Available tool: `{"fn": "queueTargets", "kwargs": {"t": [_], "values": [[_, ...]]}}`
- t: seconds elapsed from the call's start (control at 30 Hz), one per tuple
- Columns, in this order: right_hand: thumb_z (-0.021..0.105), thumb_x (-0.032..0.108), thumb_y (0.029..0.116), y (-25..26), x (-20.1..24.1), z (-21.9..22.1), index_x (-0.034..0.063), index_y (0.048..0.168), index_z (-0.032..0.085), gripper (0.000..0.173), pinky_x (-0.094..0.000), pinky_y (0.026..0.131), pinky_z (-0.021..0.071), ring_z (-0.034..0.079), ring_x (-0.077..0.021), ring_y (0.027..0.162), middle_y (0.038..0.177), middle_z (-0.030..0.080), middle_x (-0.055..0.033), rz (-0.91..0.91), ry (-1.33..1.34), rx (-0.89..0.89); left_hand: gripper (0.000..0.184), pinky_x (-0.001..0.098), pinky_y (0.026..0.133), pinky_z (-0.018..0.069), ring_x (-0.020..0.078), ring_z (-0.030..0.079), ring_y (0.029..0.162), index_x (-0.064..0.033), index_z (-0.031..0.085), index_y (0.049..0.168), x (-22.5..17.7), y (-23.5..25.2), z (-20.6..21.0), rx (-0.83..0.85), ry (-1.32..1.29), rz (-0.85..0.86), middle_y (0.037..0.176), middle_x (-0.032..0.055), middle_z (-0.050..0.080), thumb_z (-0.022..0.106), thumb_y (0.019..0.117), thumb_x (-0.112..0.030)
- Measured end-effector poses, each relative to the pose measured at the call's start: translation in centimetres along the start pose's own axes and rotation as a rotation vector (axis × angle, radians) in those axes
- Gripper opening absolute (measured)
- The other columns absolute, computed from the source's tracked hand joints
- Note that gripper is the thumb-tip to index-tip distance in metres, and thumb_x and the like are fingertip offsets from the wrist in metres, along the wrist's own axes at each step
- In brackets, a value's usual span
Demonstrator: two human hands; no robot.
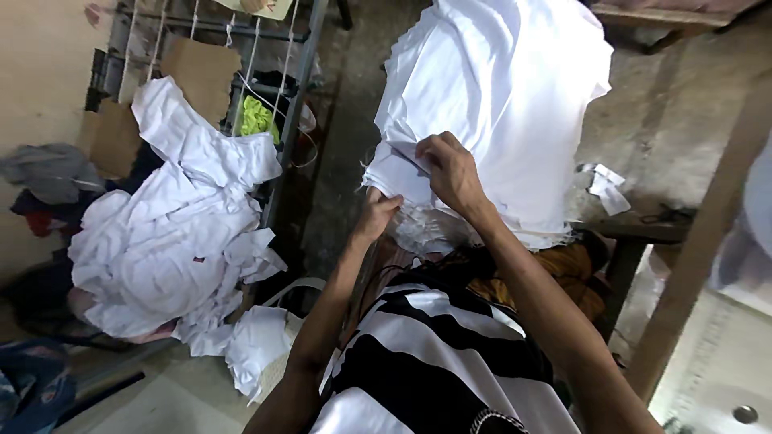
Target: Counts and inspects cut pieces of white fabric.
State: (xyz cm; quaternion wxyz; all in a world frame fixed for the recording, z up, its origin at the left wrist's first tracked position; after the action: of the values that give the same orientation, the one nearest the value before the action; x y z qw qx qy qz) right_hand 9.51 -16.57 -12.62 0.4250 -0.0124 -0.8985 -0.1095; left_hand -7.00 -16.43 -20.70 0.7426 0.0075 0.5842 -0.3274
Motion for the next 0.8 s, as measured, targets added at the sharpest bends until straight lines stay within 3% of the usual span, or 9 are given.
{"fn": "queueTargets", "kwargs": {"t": [0.07,0.1,0.17,0.3,0.4,0.53,0.67,0.8], "values": [[0.062,-0.008,0.0883,-0.3,0.3,0.8,0.0066,0.098,0.074,0.021,-0.0476,0.076,0.0576,0.066,-0.0321,0.096,0.116,0.064,-0.0175,-0.039,-0.001,0.074,0.037,0.0354,0.092,0.0579,0.0137,0.067,0.102,-0.0065,0.050,0.131,-0.1,0.3,0.1,0.031,-0.023,0.019,0.116,0.0046,0.066,0.051,0.0965,0.006],[0.062,-0.005,0.0890,-0.4,0.4,1.3,0.0072,0.097,0.075,0.020,-0.0468,0.079,0.0580,0.066,-0.0313,0.100,0.119,0.064,-0.0168,-0.052,-0.006,0.105,0.037,0.0352,0.093,0.0576,0.0135,0.067,0.102,-0.0058,0.049,0.131,-0.2,0.4,0.1,0.035,-0.027,0.025,0.115,0.0047,0.066,0.051,0.0961,0.006],[0.063,0.003,0.0905,-0.8,0.5,2.1,0.0078,0.100,0.076,0.017,-0.0461,0.081,0.0580,0.066,-0.0299,0.102,0.119,0.064,-0.0152,-0.054,-0.005,0.147,0.034,0.0340,0.092,0.0577,0.0122,0.067,0.101,-0.0056,0.049,0.130,-0.3,0.5,0.1,0.036,0.006,0.027,0.113,0.0038,0.066,0.052,0.0972,0.005],[0.079,0.028,0.0877,-1.1,0.6,3.0,0.0108,0.104,0.075,0.024,-0.0484,0.077,0.0579,0.066,-0.0304,0.103,0.117,0.064,-0.0135,-0.023,-0.085,0.186,0.029,0.0341,0.092,0.0576,0.0117,0.067,0.099,-0.0044,0.051,0.128,-0.1,0.7,-0.2,0.048,0.079,0.035,0.111,0.0042,0.067,0.053,0.0998,0.002],[0.080,0.025,0.0855,-1.2,1.2,3.3,0.0075,0.102,0.073,0.024,-0.0489,0.076,0.0578,0.066,-0.0335,0.102,0.116,0.064,-0.0155,-0.085,-0.181,0.174,0.027,0.0356,0.091,0.0574,0.0127,0.067,0.098,-0.0032,0.050,0.126,0.6,0.8,-0.7,0.019,0.140,0.018,0.109,0.0059,0.066,0.056,0.1006,-0.001],[0.070,0.021,0.0897,-1.2,1.7,3.2,0.0030,0.093,0.071,0.019,-0.0505,0.074,0.0566,0.066,-0.0351,0.099,0.115,0.065,-0.0175,-0.136,-0.279,0.171,0.029,0.0354,0.089,0.0572,0.0124,0.066,0.098,-0.0031,0.049,0.129,0.8,0.8,-0.7,0.000,0.166,0.003,0.109,0.0059,0.065,0.057,0.1006,-0.005],[0.075,0.025,0.0858,-1.6,2.1,3.6,0.0025,0.097,0.071,0.025,-0.0513,0.075,0.0555,0.065,-0.0368,0.102,0.120,0.064,-0.0188,-0.148,-0.326,0.221,0.024,0.0338,0.088,0.0577,0.0104,0.066,0.096,-0.0057,0.051,0.127,0.8,1.1,-0.6,-0.006,0.107,0.013,0.109,0.0025,0.065,0.052,0.1032,-0.005],[0.069,0.022,0.0891,-1.9,2.1,4.0,0.0002,0.096,0.070,0.023,-0.0500,0.073,0.0546,0.065,-0.0369,0.100,0.119,0.063,-0.0201,-0.173,-0.354,0.196,0.019,0.0301,0.084,0.0584,0.0070,0.066,0.092,-0.0085,0.052,0.125,0.6,1.1,-0.3,-0.061,0.064,0.008,0.104,-0.0012,0.065,0.050,0.1057,-0.009]]}}
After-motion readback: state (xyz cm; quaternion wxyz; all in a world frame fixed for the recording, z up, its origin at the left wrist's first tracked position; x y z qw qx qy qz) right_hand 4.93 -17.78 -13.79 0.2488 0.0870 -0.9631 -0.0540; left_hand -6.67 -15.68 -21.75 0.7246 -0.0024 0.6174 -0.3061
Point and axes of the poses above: each hand's wrist, its own y-axis towards the middle knuckle, its own z-axis out of the palm, x = y × z, the point moved 9 cm from there along y, towards the middle knuckle
